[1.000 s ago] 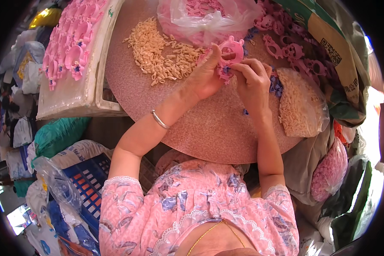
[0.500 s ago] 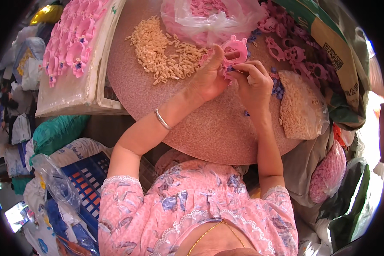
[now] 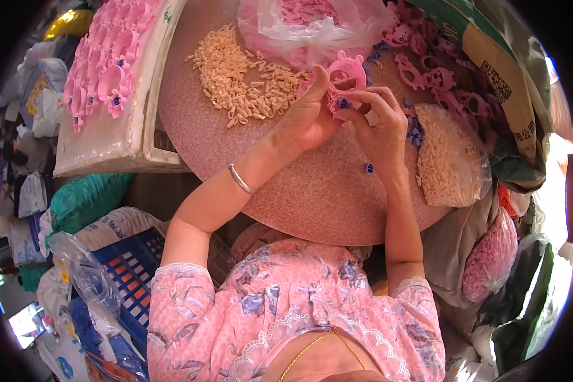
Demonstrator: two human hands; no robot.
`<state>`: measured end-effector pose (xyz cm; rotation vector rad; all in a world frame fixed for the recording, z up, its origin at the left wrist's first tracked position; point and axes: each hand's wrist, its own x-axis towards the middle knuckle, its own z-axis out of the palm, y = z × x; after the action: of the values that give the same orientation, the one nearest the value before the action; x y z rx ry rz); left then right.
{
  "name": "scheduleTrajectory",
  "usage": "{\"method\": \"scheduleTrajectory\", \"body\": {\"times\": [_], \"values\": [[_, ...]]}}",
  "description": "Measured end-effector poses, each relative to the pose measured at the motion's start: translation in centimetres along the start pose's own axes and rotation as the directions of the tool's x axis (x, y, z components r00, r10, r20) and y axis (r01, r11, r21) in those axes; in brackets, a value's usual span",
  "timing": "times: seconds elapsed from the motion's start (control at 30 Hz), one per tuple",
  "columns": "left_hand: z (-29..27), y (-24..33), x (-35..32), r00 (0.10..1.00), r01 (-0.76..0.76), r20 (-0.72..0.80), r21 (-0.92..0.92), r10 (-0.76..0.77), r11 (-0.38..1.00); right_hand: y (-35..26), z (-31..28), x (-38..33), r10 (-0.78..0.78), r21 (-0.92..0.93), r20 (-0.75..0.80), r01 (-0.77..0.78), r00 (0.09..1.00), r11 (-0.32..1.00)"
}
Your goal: Manually assembling small pink plastic flower-shaped frames by snapping blue center pieces into place.
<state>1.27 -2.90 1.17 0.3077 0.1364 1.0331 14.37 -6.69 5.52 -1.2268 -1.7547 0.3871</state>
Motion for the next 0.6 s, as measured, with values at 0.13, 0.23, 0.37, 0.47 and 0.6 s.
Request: {"method": "scheduleTrajectory", "body": {"times": [0.13,0.23,0.37,0.47,0.6], "values": [[0.9,0.0,-0.3,0.998,-0.009,0.055,0.065,0.006,0.998,0.3,0.3,-0.2,0.067,0.065,-0.022,-0.065,0.998,0.996],[0.5,0.0,-0.2,0.997,-0.017,0.077,0.081,0.011,0.997,0.5,0.3,-0.2,0.157,0.196,0.012,-0.156,0.988,0.968],[0.8,-0.4,-0.1,0.997,-0.056,0.07,0.162,0.045,0.985,0.8,0.1,-0.1,0.189,0.145,-0.006,-0.186,0.982,0.972],[0.7,-0.9,-0.3,0.988,-0.131,0.125,0.399,0.087,0.908,0.7,0.1,-0.1,0.125,-0.032,-0.008,-0.126,0.992,0.992],[1.2,-1.3,-0.3,0.984,-0.165,0.132,0.395,0.122,0.904,1.2,0.2,-0.3,0.105,-0.078,-0.02,-0.106,0.994,0.991]]}}
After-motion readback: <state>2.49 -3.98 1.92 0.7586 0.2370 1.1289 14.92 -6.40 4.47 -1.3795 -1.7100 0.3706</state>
